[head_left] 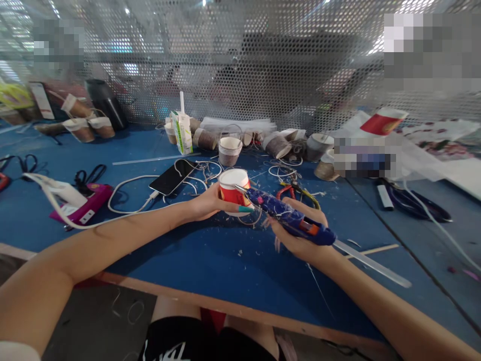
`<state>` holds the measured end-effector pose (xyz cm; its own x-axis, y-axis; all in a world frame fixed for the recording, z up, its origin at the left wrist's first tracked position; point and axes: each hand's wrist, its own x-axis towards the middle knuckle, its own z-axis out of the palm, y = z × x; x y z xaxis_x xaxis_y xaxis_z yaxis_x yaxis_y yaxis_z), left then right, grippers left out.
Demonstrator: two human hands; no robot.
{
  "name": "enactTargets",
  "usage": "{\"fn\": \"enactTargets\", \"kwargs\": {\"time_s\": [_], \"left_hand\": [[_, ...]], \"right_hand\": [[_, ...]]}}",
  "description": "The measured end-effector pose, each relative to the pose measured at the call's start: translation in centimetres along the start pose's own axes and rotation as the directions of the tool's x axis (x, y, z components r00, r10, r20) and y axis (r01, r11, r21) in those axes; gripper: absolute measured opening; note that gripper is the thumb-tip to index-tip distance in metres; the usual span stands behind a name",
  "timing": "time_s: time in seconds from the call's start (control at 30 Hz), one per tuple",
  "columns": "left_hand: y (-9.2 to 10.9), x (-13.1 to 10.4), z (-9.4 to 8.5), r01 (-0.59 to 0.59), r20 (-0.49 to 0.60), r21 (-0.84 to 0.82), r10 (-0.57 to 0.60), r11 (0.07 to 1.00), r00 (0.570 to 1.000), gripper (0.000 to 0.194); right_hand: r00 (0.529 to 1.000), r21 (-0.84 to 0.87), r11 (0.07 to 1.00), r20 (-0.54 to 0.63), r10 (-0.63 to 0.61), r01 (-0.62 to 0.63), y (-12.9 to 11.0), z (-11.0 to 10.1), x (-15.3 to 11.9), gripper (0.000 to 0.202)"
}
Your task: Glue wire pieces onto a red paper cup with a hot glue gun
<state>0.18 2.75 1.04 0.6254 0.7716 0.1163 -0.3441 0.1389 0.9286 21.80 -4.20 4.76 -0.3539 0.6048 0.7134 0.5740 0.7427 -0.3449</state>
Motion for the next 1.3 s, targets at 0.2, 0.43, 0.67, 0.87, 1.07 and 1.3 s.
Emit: {"fn": "enactTargets", "kwargs": {"time_s": [0.2,0.43,0.67,0.87,1.07,1.3], "left_hand": [[0.1,-0.05,0.29,0.008,-0.02,-0.011,-0.008,1.0,1.0,0.059],[-0.03,-0.13,0.36,0.016,-0.038,-0.031,-0.017,0.999,0.999,0.06],[0.01,-0.1,0.28,0.022,-0.04,-0.028,-0.023,0.999,0.999,0.06],[0.06,-0.13,0.27,0.013,-0.035,-0.021,-0.014,1.0,0.999,0.061],[0.14,-0.12,0.43,0.034,-0.056,-0.076,-0.039,0.997,0.998,0.065],[0.06,-0.09,0.34,0.024,-0.026,-0.066,-0.026,0.997,0.999,0.064]], "right_hand": [[1.0,0.016,1.0,0.011,0.011,-0.012,-0.13,-0.09,0.1,0.019],[0.994,0.011,0.995,0.052,0.096,-0.097,-0.49,-0.35,0.23,0.022],[0.993,0.003,0.995,0.062,0.104,-0.104,-0.44,-0.22,0.27,0.023],[0.994,-0.029,0.996,0.063,0.087,-0.086,-0.35,-0.31,0.11,0.023],[0.991,-0.035,0.992,0.062,0.119,-0.117,-0.39,-0.36,0.17,0.023],[0.992,-0.043,0.993,0.052,0.115,-0.112,-0.33,-0.45,0.08,0.024]]}}
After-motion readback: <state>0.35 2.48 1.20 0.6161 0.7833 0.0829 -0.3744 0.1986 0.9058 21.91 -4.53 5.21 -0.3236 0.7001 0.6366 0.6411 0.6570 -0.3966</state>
